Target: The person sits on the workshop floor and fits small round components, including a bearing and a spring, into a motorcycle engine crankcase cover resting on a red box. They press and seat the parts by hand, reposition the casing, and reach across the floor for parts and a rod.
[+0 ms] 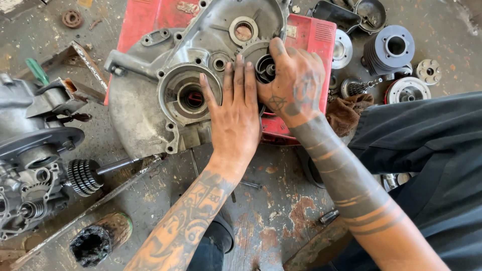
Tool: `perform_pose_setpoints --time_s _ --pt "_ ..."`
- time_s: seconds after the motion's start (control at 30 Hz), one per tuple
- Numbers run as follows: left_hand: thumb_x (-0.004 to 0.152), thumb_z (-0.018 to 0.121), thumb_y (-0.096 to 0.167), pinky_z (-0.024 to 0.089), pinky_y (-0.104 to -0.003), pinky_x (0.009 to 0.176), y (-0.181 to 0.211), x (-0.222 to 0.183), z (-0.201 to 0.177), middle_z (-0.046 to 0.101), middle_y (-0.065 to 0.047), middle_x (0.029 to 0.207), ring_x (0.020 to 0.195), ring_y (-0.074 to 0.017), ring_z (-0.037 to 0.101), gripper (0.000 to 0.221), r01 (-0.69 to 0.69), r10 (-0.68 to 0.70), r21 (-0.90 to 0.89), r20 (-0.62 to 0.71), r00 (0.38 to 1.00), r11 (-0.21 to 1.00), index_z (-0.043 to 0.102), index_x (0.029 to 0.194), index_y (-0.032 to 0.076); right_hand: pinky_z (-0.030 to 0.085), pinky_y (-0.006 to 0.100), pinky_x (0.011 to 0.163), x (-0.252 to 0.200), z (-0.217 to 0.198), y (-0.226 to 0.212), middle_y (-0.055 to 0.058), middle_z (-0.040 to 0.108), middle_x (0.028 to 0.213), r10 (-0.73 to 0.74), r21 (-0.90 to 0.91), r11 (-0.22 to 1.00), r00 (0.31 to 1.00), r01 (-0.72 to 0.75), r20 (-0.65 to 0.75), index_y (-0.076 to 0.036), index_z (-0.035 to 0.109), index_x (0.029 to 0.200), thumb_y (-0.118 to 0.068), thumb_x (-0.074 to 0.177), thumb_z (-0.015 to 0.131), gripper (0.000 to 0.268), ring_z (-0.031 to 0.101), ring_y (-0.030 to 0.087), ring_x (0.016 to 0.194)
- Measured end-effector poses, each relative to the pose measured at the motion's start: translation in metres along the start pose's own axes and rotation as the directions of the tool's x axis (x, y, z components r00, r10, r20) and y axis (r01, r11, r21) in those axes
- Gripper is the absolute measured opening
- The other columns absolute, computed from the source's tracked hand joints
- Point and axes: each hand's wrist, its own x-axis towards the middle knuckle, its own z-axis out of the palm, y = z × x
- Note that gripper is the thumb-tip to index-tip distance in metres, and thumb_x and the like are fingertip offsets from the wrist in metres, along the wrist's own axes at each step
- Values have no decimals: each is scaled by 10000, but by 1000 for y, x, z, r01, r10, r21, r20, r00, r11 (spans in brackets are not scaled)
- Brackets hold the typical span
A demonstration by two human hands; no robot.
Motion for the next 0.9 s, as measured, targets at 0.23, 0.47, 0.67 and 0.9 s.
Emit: perform_pose_setpoints --time_s 0.23,0.47,0.67,0.9 --pt "968 621 147 69 -728 1208 -1 0 -4 314 -221 1663 1562 -356 269 693 -4 4 -3 12 1000 1000 325 1563 -54 455 385 692 4 -1 9 74 622 781 -84 67 994 996 84 6 -47 652 1008 -254 854 820 308 574 275 671" --pt "951 673 149 162 -678 1229 -3 -1 -7 340 -187 1660 1561 -311 324 723 -17 17 -7 5 1000 1000 317 1559 -16 460 384 680 8 0 17 66 597 753 -159 140 978 987 153 35 -35 653 995 -212 839 815 286 542 261 626" --pt "966 691 122 176 -675 1246 -5 -3 -8 319 -95 1694 1571 -200 392 736 -20 21 -17 46 999 1000 287 1575 36 439 403 687 11 0 28 75 549 750 -269 219 943 961 250 64 -31 646 980 -212 816 802 289 524 289 642" --pt "931 826 117 282 -676 1238 -17 -4 -13 452 -30 1636 1194 -147 757 723 -83 84 -67 11 996 994 352 1478 121 422 426 703 17 7 37 86 495 763 -387 369 871 916 325 107 -38 590 904 -245 765 846 358 485 297 656"
